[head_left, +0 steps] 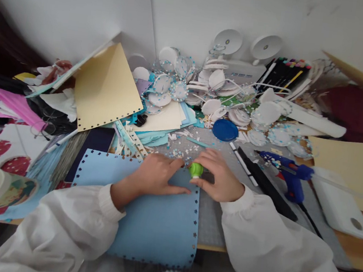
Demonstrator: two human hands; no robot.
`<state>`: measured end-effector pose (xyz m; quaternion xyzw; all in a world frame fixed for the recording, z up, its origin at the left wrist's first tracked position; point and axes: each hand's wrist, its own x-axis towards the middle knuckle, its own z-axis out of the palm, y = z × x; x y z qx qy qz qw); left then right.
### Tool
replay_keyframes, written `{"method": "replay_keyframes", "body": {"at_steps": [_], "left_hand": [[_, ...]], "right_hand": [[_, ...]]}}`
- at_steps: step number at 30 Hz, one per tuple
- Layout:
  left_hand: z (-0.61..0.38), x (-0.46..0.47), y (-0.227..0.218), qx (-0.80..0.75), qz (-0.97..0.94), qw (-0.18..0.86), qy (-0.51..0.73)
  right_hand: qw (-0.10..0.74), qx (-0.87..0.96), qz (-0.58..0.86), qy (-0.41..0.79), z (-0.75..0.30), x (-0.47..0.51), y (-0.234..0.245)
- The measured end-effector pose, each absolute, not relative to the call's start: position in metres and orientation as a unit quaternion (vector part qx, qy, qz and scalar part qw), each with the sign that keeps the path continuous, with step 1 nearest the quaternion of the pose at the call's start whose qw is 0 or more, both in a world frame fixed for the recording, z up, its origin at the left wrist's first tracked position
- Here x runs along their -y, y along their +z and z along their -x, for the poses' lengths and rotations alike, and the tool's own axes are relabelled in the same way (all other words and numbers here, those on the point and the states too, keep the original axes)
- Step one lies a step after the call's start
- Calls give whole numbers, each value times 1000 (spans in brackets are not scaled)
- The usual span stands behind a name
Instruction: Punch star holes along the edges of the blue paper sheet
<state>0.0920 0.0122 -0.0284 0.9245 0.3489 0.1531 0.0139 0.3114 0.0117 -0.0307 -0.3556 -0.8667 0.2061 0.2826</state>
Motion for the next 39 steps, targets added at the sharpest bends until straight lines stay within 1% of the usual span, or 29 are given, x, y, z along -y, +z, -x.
{"method": "replay_keyframes", "body": {"at_steps": [3, 6, 9, 11, 16, 21, 24, 28, 33, 36, 39], "left_hand": [[-91, -13, -29, -359, -923, 27, 135], [-91, -13, -28, -357, -924, 59, 120], [-92, -12, -28, -349, -924, 84, 134], [-93, -13, -28, -343, -922, 97, 150], [-95, -14, -29, -349, -915, 104, 172], [-95, -14, -29, -360, -897, 122, 225], [-95, -13, -28, -355, -895, 112, 245], [-95, -13, -26, -363, -901, 74, 228], [-93, -15, -24, -397, -893, 60, 204], [-94, -15, -24, -383, -909, 57, 153], [-94, -14, -23, -364, -919, 58, 138]], "right_hand": [[337, 818, 396, 248, -313, -13, -29], [387, 738, 438, 336, -312, -13, -28], [402, 665, 442, 447, -309, -12, -29], [410, 634, 431, 494, -307, -12, -29], [443, 578, 419, 542, -302, -10, -35], [448, 537, 392, 598, -301, -10, -40], [449, 516, 385, 619, -300, -10, -39], [447, 504, 381, 633, -299, -10, -38], [454, 527, 400, 596, -300, -10, -34], [476, 524, 411, 575, -301, -10, -33], [492, 520, 421, 556, -302, -11, -34]]}}
